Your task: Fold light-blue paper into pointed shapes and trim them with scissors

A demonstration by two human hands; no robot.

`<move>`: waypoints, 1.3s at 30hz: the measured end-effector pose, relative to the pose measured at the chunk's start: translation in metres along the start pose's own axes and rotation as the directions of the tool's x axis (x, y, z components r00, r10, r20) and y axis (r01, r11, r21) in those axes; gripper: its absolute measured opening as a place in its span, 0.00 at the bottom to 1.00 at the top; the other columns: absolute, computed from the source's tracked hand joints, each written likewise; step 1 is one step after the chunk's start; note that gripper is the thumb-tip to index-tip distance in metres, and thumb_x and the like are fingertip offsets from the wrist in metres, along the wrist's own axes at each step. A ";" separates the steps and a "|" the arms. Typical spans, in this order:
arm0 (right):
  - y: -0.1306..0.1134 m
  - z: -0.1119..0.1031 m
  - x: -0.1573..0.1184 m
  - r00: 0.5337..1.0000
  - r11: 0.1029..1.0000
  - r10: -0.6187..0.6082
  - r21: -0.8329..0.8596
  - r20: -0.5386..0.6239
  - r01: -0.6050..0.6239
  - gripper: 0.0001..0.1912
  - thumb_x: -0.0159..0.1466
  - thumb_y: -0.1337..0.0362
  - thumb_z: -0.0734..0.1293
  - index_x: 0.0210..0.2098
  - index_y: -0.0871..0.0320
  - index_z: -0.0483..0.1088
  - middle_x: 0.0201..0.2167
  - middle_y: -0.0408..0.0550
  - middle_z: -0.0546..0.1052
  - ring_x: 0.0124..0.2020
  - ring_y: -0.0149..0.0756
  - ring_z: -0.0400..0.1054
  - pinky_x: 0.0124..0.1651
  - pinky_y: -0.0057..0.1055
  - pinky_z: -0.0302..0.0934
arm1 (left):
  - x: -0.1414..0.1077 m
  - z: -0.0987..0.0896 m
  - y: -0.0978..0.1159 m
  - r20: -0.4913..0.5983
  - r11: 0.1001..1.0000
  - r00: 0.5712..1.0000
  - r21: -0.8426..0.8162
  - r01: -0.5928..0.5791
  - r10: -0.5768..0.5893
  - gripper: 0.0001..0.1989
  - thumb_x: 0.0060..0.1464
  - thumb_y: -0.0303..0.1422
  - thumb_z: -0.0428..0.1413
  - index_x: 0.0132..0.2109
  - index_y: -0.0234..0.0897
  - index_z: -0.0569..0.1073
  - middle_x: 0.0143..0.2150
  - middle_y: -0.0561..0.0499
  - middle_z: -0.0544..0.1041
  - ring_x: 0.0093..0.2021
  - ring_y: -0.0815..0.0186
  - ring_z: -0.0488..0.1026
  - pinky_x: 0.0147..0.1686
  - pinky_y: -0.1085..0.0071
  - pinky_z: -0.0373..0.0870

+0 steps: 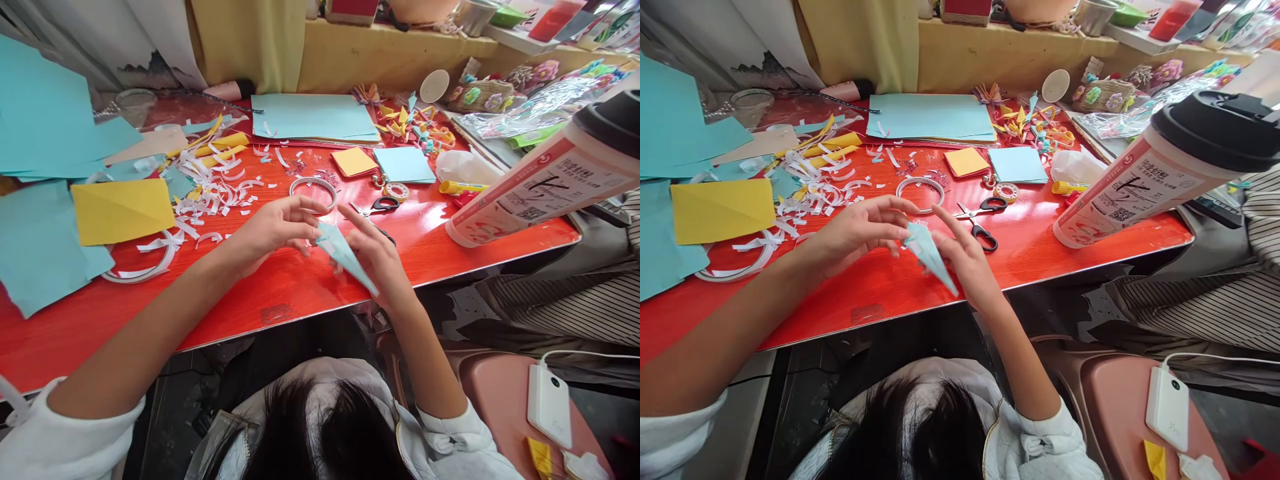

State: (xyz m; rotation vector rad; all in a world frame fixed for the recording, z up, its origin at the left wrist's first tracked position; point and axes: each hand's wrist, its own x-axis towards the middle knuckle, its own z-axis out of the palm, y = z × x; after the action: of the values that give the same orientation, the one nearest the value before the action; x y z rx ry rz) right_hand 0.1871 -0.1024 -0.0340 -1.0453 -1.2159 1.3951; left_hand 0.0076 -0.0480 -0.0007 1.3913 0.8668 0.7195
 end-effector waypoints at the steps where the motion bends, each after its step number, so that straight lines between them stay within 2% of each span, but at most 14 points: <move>1: -0.001 -0.001 0.001 1.000 0.999 0.015 0.045 -0.018 -0.015 0.29 0.62 0.47 0.59 0.59 0.51 0.62 0.26 0.43 0.76 0.26 0.34 0.71 0.36 0.36 0.67 | 0.000 -0.001 0.000 -0.057 1.000 0.998 -0.010 -0.026 0.025 0.15 0.45 0.27 0.59 0.43 0.36 0.72 0.35 0.50 0.75 0.33 0.69 0.74 0.29 0.73 0.73; 5: -0.004 -0.004 0.003 0.999 0.983 0.044 0.178 0.004 -0.044 0.38 0.60 0.35 0.47 0.42 0.56 0.74 0.31 0.51 0.79 0.32 0.39 0.75 0.40 0.38 0.70 | 0.000 -0.001 0.001 -0.235 0.992 0.965 -0.008 -0.123 0.118 0.12 0.46 0.29 0.58 0.41 0.36 0.71 0.38 0.50 0.74 0.35 0.68 0.73 0.31 0.72 0.75; 7: -0.004 -0.004 0.003 0.999 0.978 0.032 0.204 0.009 -0.033 0.36 0.59 0.35 0.51 0.38 0.56 0.76 0.33 0.51 0.80 0.34 0.39 0.76 0.41 0.37 0.70 | -0.001 -0.001 0.000 -0.266 0.989 0.954 -0.006 -0.147 0.141 0.11 0.47 0.28 0.58 0.40 0.36 0.71 0.38 0.50 0.74 0.36 0.68 0.73 0.31 0.73 0.75; 12: -0.001 0.001 0.002 0.999 0.980 0.020 0.197 -0.049 -0.010 0.14 0.58 0.55 0.68 0.35 0.59 0.76 0.29 0.47 0.80 0.31 0.34 0.76 0.38 0.30 0.70 | -0.001 0.004 -0.001 -0.241 0.988 0.962 -0.055 -0.143 0.126 0.09 0.45 0.28 0.59 0.37 0.34 0.72 0.36 0.51 0.73 0.33 0.71 0.72 0.28 0.76 0.73; 17: 0.001 0.002 0.002 0.998 0.975 0.036 0.219 -0.050 -0.024 0.09 0.58 0.61 0.68 0.29 0.61 0.77 0.26 0.47 0.80 0.28 0.33 0.76 0.34 0.27 0.70 | -0.002 0.008 0.000 -0.161 0.996 0.983 0.020 -0.082 0.084 0.07 0.46 0.29 0.59 0.35 0.33 0.73 0.32 0.52 0.73 0.31 0.70 0.71 0.27 0.75 0.72; 20: 0.000 0.002 0.001 0.996 0.975 0.040 0.223 -0.074 -0.023 0.09 0.58 0.62 0.67 0.29 0.61 0.77 0.25 0.47 0.80 0.27 0.32 0.75 0.33 0.27 0.70 | -0.004 0.007 0.001 -0.159 0.967 0.971 0.211 -0.145 0.180 0.08 0.51 0.33 0.57 0.38 0.34 0.74 0.36 0.49 0.75 0.36 0.67 0.72 0.31 0.71 0.73; 22: 0.000 0.003 0.001 0.995 0.975 0.041 0.222 -0.094 -0.020 0.09 0.58 0.63 0.67 0.28 0.61 0.77 0.25 0.47 0.80 0.27 0.33 0.75 0.33 0.27 0.70 | -0.005 0.006 0.001 -0.198 0.849 0.902 0.460 -0.260 0.383 0.08 0.53 0.34 0.55 0.40 0.36 0.74 0.40 0.48 0.74 0.41 0.64 0.72 0.36 0.68 0.72; 23: 0.000 0.004 0.001 0.994 0.975 0.041 0.219 -0.102 -0.018 0.09 0.58 0.63 0.67 0.29 0.61 0.77 0.25 0.47 0.80 0.27 0.33 0.75 0.34 0.28 0.70 | -0.005 0.005 0.000 -0.180 0.736 0.843 0.600 -0.314 0.507 0.08 0.54 0.34 0.55 0.40 0.37 0.74 0.41 0.48 0.74 0.43 0.63 0.71 0.40 0.65 0.71; 26: 0.001 0.005 0.002 0.995 0.978 0.035 0.207 -0.094 -0.015 0.09 0.57 0.62 0.68 0.30 0.61 0.78 0.25 0.47 0.80 0.28 0.34 0.76 0.36 0.30 0.71 | -0.006 0.004 -0.006 0.091 0.248 0.643 0.874 -0.417 0.761 0.05 0.56 0.32 0.54 0.40 0.39 0.74 0.39 0.49 0.74 0.44 0.61 0.69 0.45 0.61 0.65; 28: 0.002 0.006 0.002 0.997 0.980 0.014 0.199 -0.078 0.002 0.08 0.58 0.63 0.68 0.30 0.61 0.78 0.27 0.46 0.80 0.29 0.34 0.76 0.37 0.30 0.71 | -0.007 0.004 -0.011 0.295 -0.033 0.554 0.901 -0.433 0.779 0.05 0.57 0.31 0.54 0.40 0.39 0.73 0.37 0.50 0.75 0.42 0.61 0.69 0.43 0.61 0.64; 29: 0.003 0.006 0.002 0.997 0.981 0.002 0.196 -0.074 0.012 0.08 0.58 0.63 0.68 0.30 0.60 0.78 0.27 0.46 0.80 0.29 0.34 0.76 0.37 0.30 0.71 | -0.007 0.005 -0.013 0.361 -0.127 0.530 0.896 -0.426 0.768 0.05 0.57 0.31 0.53 0.40 0.38 0.73 0.36 0.50 0.75 0.41 0.61 0.69 0.41 0.61 0.63; 31: 0.005 0.006 0.002 0.997 0.982 -0.020 0.187 -0.077 0.035 0.08 0.58 0.63 0.68 0.30 0.60 0.78 0.28 0.46 0.80 0.29 0.34 0.75 0.37 0.30 0.71 | -0.007 0.005 -0.016 0.423 -0.225 0.518 0.888 -0.402 0.744 0.05 0.58 0.31 0.52 0.40 0.38 0.73 0.35 0.50 0.75 0.40 0.62 0.69 0.39 0.63 0.62; 33: 0.006 0.006 0.002 0.996 0.984 -0.039 0.171 -0.084 0.053 0.08 0.59 0.64 0.67 0.31 0.60 0.78 0.28 0.45 0.80 0.28 0.33 0.75 0.37 0.31 0.71 | -0.007 0.005 -0.018 0.440 -0.255 0.524 0.885 -0.388 0.729 0.06 0.59 0.30 0.51 0.40 0.38 0.73 0.35 0.50 0.75 0.39 0.63 0.70 0.38 0.63 0.61; 39: 0.010 0.007 0.000 0.991 0.991 -0.079 0.095 -0.113 0.090 0.07 0.59 0.62 0.68 0.31 0.57 0.78 0.29 0.44 0.79 0.31 0.36 0.76 0.40 0.34 0.72 | -0.009 0.005 -0.019 0.452 -0.235 0.563 0.878 -0.416 0.692 0.08 0.60 0.30 0.49 0.40 0.37 0.72 0.35 0.50 0.75 0.40 0.62 0.70 0.39 0.62 0.61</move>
State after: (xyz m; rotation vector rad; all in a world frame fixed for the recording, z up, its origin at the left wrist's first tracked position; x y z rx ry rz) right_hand 0.1786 -0.1041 -0.0432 -0.9764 -1.0875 1.3037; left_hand 0.0062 -0.0594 -0.0191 3.2619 0.7991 1.0733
